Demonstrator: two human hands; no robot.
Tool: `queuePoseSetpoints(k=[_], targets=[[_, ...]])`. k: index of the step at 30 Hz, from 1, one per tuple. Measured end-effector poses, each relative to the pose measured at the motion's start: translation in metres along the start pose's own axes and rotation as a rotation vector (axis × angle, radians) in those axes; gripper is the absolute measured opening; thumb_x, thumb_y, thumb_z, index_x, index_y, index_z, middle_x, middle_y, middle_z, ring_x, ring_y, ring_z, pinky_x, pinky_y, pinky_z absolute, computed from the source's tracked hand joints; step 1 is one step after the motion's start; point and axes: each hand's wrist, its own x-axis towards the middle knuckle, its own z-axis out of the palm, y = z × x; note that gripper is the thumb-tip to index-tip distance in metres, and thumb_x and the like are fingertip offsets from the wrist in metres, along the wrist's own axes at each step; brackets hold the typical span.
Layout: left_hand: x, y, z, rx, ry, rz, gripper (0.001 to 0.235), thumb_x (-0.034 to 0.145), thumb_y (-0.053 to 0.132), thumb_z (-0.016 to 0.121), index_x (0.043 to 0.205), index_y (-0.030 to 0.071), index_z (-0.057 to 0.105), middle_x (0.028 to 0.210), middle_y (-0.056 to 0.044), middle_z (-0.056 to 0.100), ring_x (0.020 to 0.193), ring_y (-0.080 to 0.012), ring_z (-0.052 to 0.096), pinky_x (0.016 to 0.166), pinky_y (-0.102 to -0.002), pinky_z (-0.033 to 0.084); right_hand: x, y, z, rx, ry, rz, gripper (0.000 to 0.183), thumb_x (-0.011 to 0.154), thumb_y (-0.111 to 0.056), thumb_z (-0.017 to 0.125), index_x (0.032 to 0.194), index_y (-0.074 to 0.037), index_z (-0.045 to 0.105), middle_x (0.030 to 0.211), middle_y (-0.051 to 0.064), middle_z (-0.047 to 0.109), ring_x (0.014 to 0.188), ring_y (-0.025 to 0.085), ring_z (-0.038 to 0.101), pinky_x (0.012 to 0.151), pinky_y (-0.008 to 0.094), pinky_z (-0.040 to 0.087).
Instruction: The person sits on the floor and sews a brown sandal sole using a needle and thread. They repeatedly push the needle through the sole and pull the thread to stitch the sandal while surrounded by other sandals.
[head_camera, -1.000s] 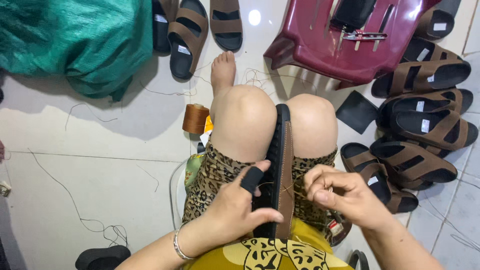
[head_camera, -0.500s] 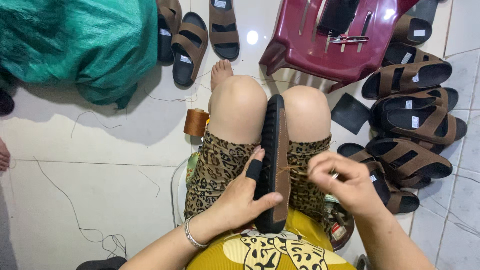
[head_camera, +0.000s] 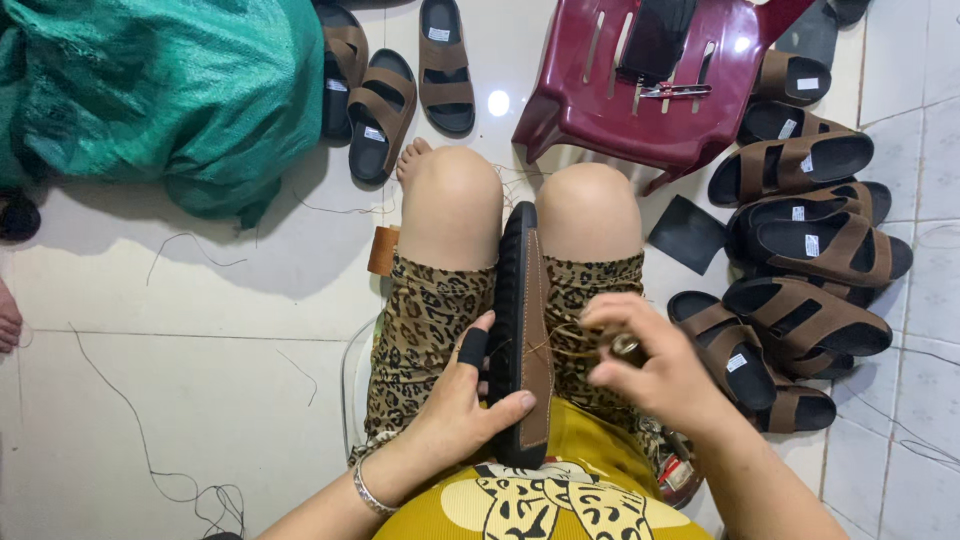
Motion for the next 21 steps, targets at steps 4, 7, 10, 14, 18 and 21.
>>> queuePoseSetpoints(k=[4, 7, 10, 14, 18, 21], targets=[[0.002, -0.010, 0.001, 0.022, -0.002, 0.017, 0.106, 0.078, 0.044, 0.075, 0.162, 0.014, 0.018, 0.161, -0.012, 0.041, 0.137, -0.0202, 0.056, 0.110, -0.036, 0.049, -0.002, -0.013, 0.012, -0.052, 0.010, -0.113, 0.010, 0.090, -0.014, 0.072, 0.084, -0.007, 0.070, 0.087, 0.005, 0.072, 0.084, 0.016, 0.069, 0.080, 0.029, 0.059], [0.003, -0.016, -0.004, 0.173, -0.031, 0.136, 0.101, 0.083, 0.053, 0.073, 0.159, 0.010, 0.024, 0.165, -0.015, 0.034, 0.151, -0.0282, 0.037, 0.120, -0.037, 0.029, -0.001, -0.018, 0.010, 0.173, 0.064, -0.108, 0.009, 0.091, -0.011, 0.071, 0.084, -0.005, 0.069, 0.089, 0.008, 0.068, 0.081, 0.017, 0.066, 0.079, 0.030, 0.054], [-0.001, -0.005, -0.018, 0.340, -0.061, 0.090, 0.090, 0.081, 0.055, 0.075, 0.154, 0.017, 0.040, 0.159, -0.004, 0.046, 0.137, -0.0266, 0.054, 0.111, -0.037, 0.040, 0.005, -0.011, 0.011, 0.344, 0.060, -0.068, 0.011, 0.090, -0.015, 0.073, 0.086, -0.006, 0.071, 0.091, 0.011, 0.070, 0.082, 0.018, 0.068, 0.078, 0.031, 0.056], [-0.001, -0.008, -0.030, 0.255, 0.226, 0.372, 0.057, 0.086, 0.034, 0.076, 0.136, 0.009, 0.061, 0.143, -0.010, 0.063, 0.118, -0.0194, 0.068, 0.094, -0.029, 0.055, 0.015, -0.024, 0.007, 0.186, 0.167, -0.065, 0.006, 0.089, -0.013, 0.074, 0.087, -0.008, 0.076, 0.090, 0.006, 0.075, 0.083, 0.015, 0.071, 0.082, 0.027, 0.062], [0.005, 0.005, -0.038, 0.122, 0.224, 0.421, 0.042, 0.088, 0.019, 0.073, 0.127, 0.007, 0.065, 0.134, -0.009, 0.068, 0.108, -0.0153, 0.072, 0.083, -0.024, 0.063, 0.022, -0.023, 0.006, 0.520, -0.014, 0.019, 0.009, 0.089, -0.015, 0.076, 0.087, -0.007, 0.072, 0.094, 0.010, 0.075, 0.087, 0.018, 0.070, 0.086, 0.033, 0.058], [0.010, 0.002, -0.040, 0.136, 0.144, 0.443, 0.041, 0.093, 0.026, 0.069, 0.130, 0.009, 0.065, 0.133, -0.009, 0.070, 0.111, -0.0200, 0.075, 0.098, -0.031, 0.059, 0.026, -0.020, -0.005, 0.437, -0.339, 0.015, 0.017, 0.095, -0.026, 0.072, 0.086, -0.011, 0.071, 0.087, 0.003, 0.073, 0.080, 0.014, 0.068, 0.077, 0.030, 0.057]])
